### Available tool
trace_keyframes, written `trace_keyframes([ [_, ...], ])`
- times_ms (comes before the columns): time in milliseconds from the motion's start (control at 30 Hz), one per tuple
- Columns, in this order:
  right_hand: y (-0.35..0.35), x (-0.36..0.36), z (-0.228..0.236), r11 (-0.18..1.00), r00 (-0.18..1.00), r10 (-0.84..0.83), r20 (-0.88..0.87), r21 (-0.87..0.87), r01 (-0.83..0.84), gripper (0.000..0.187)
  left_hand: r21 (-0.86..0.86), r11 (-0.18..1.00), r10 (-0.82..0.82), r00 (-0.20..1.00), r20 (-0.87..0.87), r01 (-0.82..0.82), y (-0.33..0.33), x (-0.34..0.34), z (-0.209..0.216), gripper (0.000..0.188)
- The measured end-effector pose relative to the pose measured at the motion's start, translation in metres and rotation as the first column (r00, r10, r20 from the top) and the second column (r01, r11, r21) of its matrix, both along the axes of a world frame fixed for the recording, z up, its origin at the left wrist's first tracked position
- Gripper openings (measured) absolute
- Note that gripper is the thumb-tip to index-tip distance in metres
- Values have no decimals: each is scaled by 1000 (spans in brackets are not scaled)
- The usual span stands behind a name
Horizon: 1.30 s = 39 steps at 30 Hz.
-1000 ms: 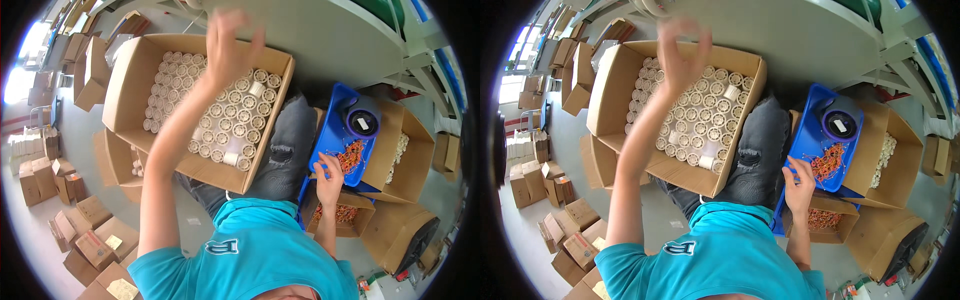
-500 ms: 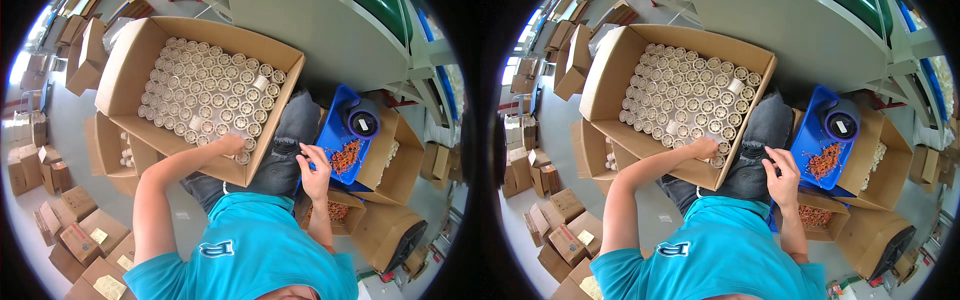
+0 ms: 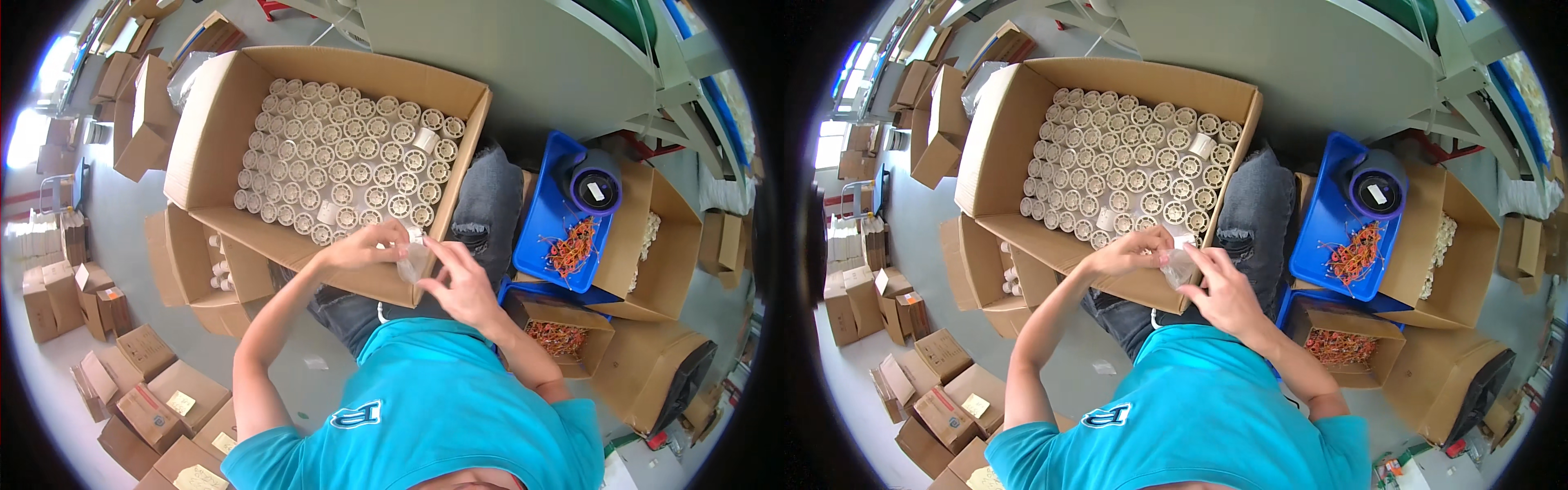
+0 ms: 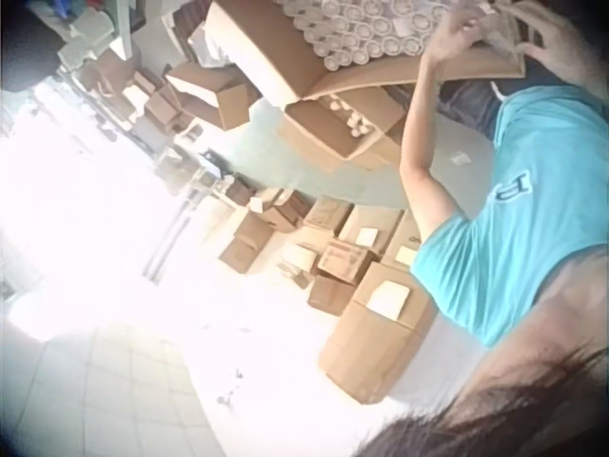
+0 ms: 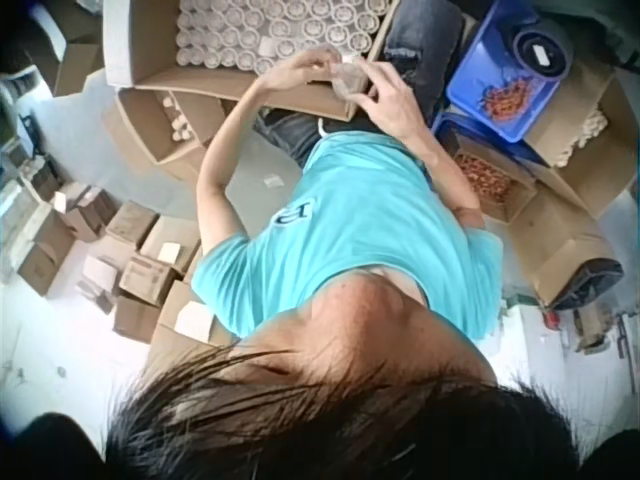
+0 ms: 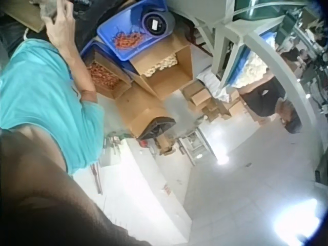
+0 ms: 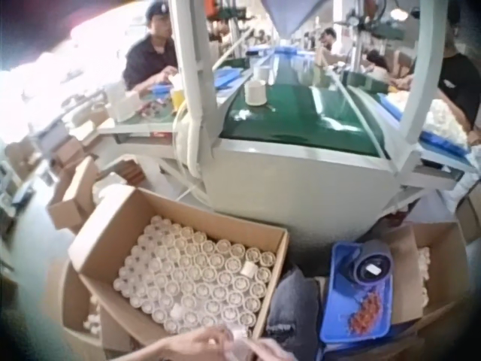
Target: The person assembles electrical components by taking plastic cylinders from a box, inserting wired parts from a tray into each cylinder by hand, and placing the assembled units onto a conveyor belt.
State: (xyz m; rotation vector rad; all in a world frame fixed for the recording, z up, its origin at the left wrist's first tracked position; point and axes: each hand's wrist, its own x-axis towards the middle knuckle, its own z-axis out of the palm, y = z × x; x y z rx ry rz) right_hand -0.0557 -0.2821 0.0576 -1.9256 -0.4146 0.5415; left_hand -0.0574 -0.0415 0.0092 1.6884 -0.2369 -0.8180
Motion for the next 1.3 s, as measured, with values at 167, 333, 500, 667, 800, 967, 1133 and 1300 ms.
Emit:
trace_keyframes([
  [167,8,6,-29,984,954,-114,279,164,69,14,-276,944,156,982,-110,-181,-1,-2,13,26],
  [333,-109,21,-18,770,834,-552,-10,380,513,13,471,882,-139,966,216,22,-13,26,-52,25],
  [500,-280,-6,-7,373,274,-891,361,244,895,12,847,500,-574,802,166,182,-35,4,-110,75],
  [667,-479,-59,90,-36,-392,-415,821,415,909,14,803,572,-559,796,233,167,-33,1,-123,55],
  [800,-598,-102,182,-224,-657,-19,754,637,738,17,748,662,-475,801,365,51,-46,14,-110,51],
  [967,-725,-114,196,-304,-659,341,671,741,598,24,813,580,-413,875,252,39,-32,15,-60,50],
  [1133,-829,-156,122,-592,330,-678,657,-754,284,41,752,593,-294,792,535,-288,-6,22,-98,61],
  [1300,-730,-98,57,-598,-50,-619,784,-429,677,53,707,525,-34,818,574,-474,12,-6,-52,65],
])
